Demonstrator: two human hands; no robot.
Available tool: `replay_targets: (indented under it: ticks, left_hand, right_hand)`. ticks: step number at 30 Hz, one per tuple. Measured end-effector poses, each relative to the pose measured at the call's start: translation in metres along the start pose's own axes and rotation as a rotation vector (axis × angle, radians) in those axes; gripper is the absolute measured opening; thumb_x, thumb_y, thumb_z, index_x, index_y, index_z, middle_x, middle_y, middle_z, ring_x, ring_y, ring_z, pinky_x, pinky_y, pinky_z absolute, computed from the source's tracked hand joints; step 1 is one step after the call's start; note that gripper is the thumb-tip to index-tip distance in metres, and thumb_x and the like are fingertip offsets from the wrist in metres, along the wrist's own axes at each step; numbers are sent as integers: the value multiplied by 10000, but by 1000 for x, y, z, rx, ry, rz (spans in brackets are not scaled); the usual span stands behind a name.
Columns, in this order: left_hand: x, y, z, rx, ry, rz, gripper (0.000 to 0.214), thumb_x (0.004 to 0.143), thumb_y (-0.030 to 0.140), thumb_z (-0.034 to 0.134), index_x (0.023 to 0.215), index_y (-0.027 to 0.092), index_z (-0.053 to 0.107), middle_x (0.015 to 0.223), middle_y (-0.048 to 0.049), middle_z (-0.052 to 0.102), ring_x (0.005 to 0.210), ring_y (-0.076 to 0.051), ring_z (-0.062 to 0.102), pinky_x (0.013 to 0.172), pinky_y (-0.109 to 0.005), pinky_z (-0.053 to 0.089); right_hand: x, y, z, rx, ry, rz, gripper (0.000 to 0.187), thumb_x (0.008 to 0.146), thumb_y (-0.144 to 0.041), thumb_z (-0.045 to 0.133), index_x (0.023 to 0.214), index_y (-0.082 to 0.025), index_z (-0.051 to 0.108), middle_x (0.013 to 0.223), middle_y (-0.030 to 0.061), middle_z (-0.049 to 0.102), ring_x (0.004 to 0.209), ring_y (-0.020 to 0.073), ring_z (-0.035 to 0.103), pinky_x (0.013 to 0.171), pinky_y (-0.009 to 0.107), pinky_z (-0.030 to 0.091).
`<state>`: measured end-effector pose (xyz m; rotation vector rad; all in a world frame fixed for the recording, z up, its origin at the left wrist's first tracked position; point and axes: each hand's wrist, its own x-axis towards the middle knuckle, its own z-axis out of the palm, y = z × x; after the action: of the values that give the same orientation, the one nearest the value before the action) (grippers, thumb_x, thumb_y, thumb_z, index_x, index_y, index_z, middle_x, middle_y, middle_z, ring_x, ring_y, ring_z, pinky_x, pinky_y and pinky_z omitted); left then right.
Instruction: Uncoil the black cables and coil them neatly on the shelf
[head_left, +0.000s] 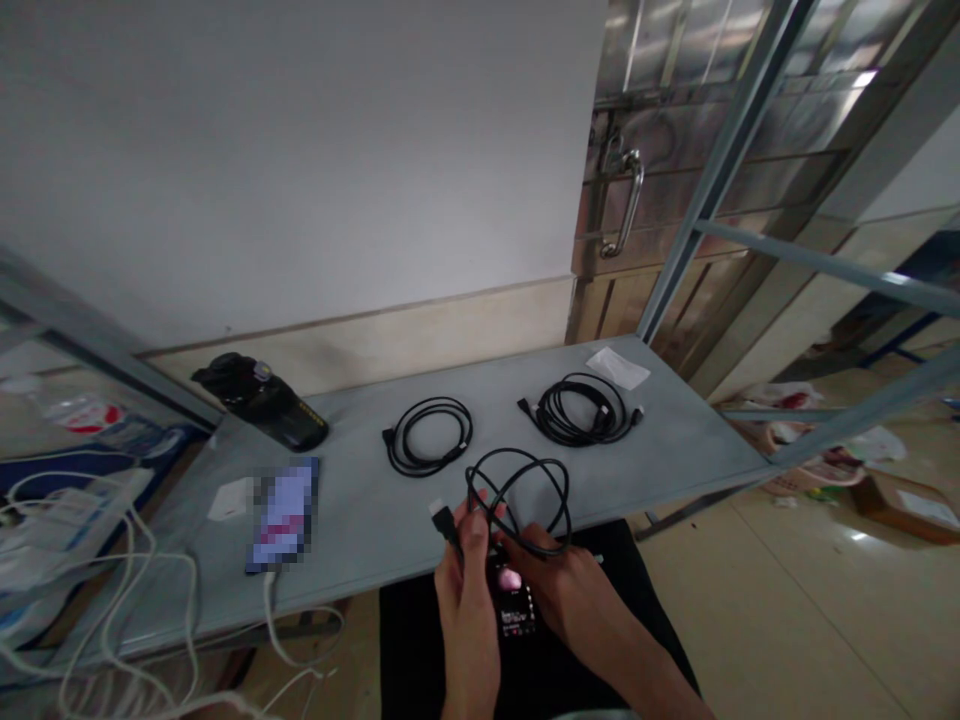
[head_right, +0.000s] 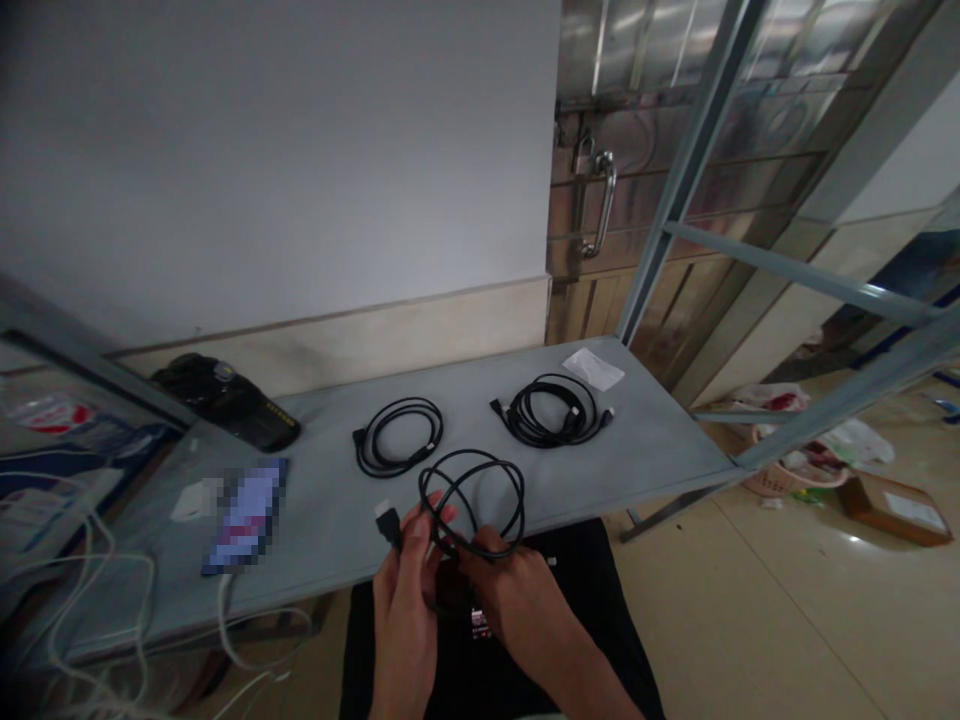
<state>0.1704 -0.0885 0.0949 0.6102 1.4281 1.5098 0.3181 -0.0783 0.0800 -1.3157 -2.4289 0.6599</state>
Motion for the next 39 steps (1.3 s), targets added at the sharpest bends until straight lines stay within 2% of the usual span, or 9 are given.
replay_targets:
  ticks: [6, 14, 20, 22, 24, 26, 28, 32, 39]
  left_hand:
    - [5, 4, -1, 87, -63, 26, 579, 852, 666, 934, 1145, 172, 854, 1119, -133, 865, 1066, -308, 831, 935, -375, 668]
    - [6, 1, -10, 4, -176, -22, 507, 884, 610, 927, 1120, 168, 852, 1234, -151, 853, 1173, -318, 815, 1069, -402, 637]
    - [8, -3, -19, -82, -150, -49, 498, 889, 625, 928, 1108, 191, 819, 1138, -93, 840, 1044, -252, 803, 956, -333, 653]
    - [5, 0, -20, -95, -149, -60, 526, 867, 641, 941, 1115, 193, 819, 1111, -85, 836, 1007, -240, 797, 943, -328, 654]
    - [1, 5, -21, -90, -162, -82, 569, 827, 663, 963, 1113, 190, 826, 1103, -92, 835, 1005, -249, 798, 932, -334, 659]
    - [-4, 7, -23, -75, -180, -106, 605, 812, 679, 967, 1141, 189, 832, 1141, -110, 839, 1049, -269, 803, 952, -348, 662]
    - [-8, 5, -24, -51, -212, -121, 612, 851, 693, 932, 1192, 195, 829, 1213, -126, 838, 1109, -287, 803, 990, -365, 660]
    - [-11, -6, -29, 39, -258, -106, 613, 941, 738, 820, 1243, 204, 819, 1295, -145, 824, 1179, -309, 796, 1044, -392, 651]
    - [-32, 0, -29, 222, -104, 67, 586, 1001, 745, 733, 1257, 228, 839, 1311, -142, 825, 1328, -346, 750, 1191, -447, 589]
  right_hand:
    - [-3, 2, 0, 156, 57, 3, 538, 1082, -87, 554, 1520, -331, 750, 1290, 76, 852, 1122, 227, 835, 975, 287, 627]
    - [1, 7, 27, 592, 344, 30, 366, 1104, -158, 617, 1362, -290, 840, 1351, 100, 832, 1232, 261, 816, 1090, 386, 664]
    - [-15, -5, 3, 610, 195, 5, 483, 1131, -172, 565, 1574, -304, 709, 1664, 95, 657, 1575, 257, 609, 1346, 458, 482]
    - [-24, -6, -7, 609, 156, 49, 310, 1140, -279, 630, 1383, -273, 822, 1535, 98, 754, 1447, 271, 715, 1265, 423, 560]
    - [-32, -3, -14, 620, 175, 112, 306, 1152, -389, 639, 1038, -231, 875, 1178, 89, 872, 1058, 234, 847, 972, 316, 676]
    - [-36, 2, -18, 599, 244, 177, 525, 1168, -475, 605, 758, -209, 794, 783, 49, 816, 678, 171, 768, 658, 241, 595]
    - [-38, 6, -19, 535, 321, 227, 641, 1162, -546, 598, 633, -202, 708, 577, 21, 692, 515, 139, 646, 536, 238, 465]
    - [-33, 6, -22, 415, 386, 300, 728, 1096, -681, 647, 545, -208, 588, 487, 6, 560, 462, 123, 505, 510, 279, 345]
    - [-29, -3, -27, 583, 199, 362, 541, 1063, -710, 672, 833, -221, 690, 754, 43, 742, 700, 201, 685, 652, 295, 505]
